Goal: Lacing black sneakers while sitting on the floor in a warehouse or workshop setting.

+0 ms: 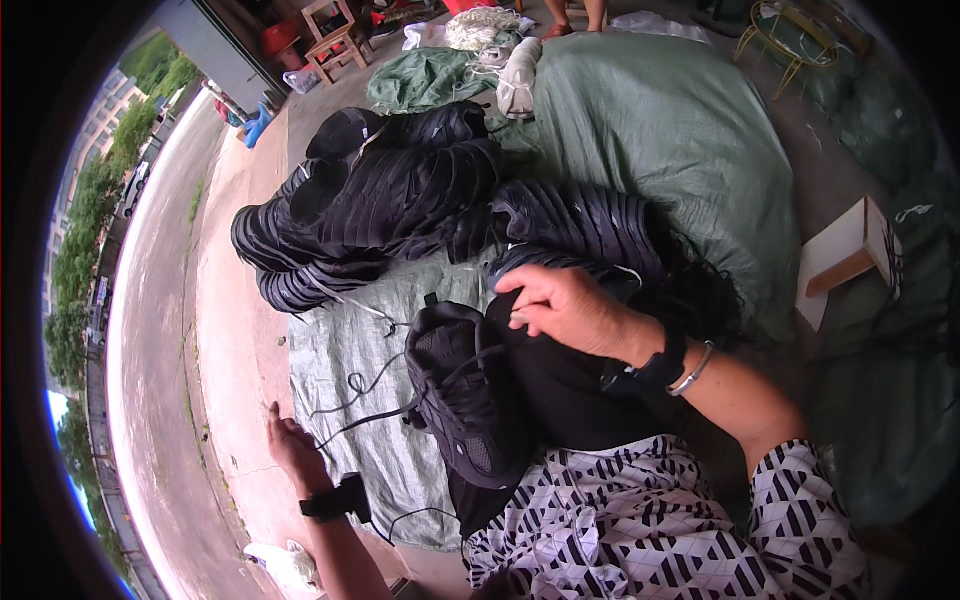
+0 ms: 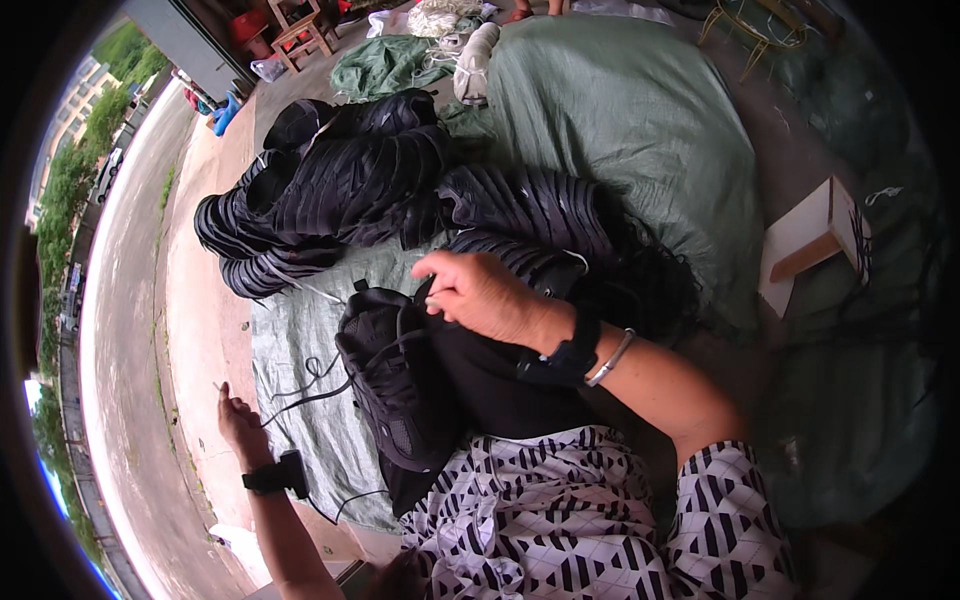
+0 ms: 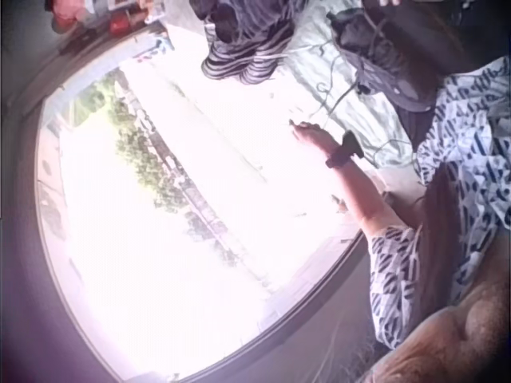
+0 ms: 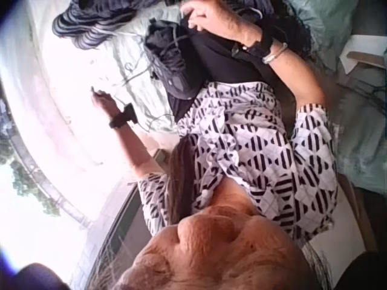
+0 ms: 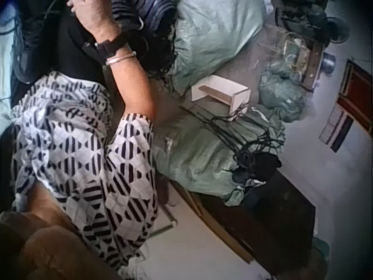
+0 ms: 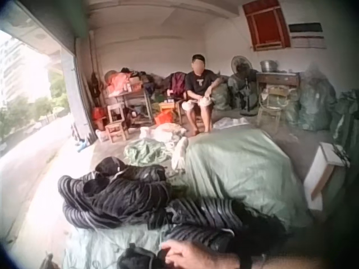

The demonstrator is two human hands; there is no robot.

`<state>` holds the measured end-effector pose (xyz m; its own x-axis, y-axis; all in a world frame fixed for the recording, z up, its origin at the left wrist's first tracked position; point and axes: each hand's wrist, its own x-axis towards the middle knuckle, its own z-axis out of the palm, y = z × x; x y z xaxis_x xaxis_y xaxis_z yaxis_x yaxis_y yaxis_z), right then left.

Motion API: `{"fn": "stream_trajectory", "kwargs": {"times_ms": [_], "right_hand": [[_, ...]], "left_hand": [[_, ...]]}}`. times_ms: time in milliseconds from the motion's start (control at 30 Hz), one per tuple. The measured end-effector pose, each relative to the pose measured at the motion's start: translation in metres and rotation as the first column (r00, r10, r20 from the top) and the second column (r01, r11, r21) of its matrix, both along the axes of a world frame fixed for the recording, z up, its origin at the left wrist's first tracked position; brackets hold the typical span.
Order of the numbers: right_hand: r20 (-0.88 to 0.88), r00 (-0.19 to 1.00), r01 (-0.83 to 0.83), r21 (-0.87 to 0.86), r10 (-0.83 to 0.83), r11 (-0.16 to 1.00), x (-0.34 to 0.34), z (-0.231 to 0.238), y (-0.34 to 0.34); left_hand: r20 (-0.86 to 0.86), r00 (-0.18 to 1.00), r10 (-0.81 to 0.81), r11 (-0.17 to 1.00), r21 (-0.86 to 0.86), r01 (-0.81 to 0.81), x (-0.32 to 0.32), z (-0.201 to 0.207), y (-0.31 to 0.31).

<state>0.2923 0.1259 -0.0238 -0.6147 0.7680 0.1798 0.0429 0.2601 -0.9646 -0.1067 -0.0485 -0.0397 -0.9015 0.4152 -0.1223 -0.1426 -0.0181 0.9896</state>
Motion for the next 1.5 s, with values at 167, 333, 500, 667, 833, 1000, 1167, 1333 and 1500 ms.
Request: {"fn": "stream_trajectory", "kwargs": {"times_ms": [167,333,500,667,833,1000,1167,1333,1500], "right_hand": [[0.29,0.957,-0.115,0.341,0.012,0.933,-0.028,0.004,-0.013],[0.509,0.861,-0.189,0.3,0.011,0.935,-0.027,-0.001,-0.025],[0.503,0.865,-0.203,0.35,-0.001,0.914,-0.031,-0.001,-0.025],[0.512,0.859,-0.244,0.369,0.023,0.897,-0.033,-0.004,-0.022],[0.427,0.904,-0.187,0.419,-0.011,0.889,-0.037,-0.006,-0.029],[0.501,0.865,-0.305,0.53,-0.002,0.792,-0.04,0.0,-0.027],[0.455,0.876,-0.336,0.344,0.157,0.877,-0.038,0.004,-0.017],[0.433,0.882,-0.374,0.406,0.185,0.834,-0.038,0.009,-0.014],[0.413,0.911,-0.348,0.753,0.01,0.558,-0.042,0.014,-0.008]], "left_hand": [[-0.24,0.792,-0.561,0.827,-0.129,0.547,0.106,0.01,0.029],[-0.189,0.656,-0.731,0.683,-0.215,0.698,0.159,0.023,0.029],[-0.034,0.577,-0.816,0.546,-0.373,0.75,0.16,0.026,0.018],[-0.114,0.592,-0.798,0.599,-0.262,0.757,0.157,0.014,0.019],[0.063,0.6,-0.797,0.577,-0.213,0.789,0.152,0.011,0.02],[0.172,0.604,-0.779,0.572,-0.2,0.795,0.148,0.012,0.02],[0.139,0.623,-0.77,0.599,-0.18,0.78,0.15,0.013,0.022],[-0.54,0.348,-0.766,0.642,-0.637,0.426,0.155,0.02,0.034],[-0.561,0.145,-0.815,0.567,-0.72,0.4,0.142,0.042,0.048]]}}
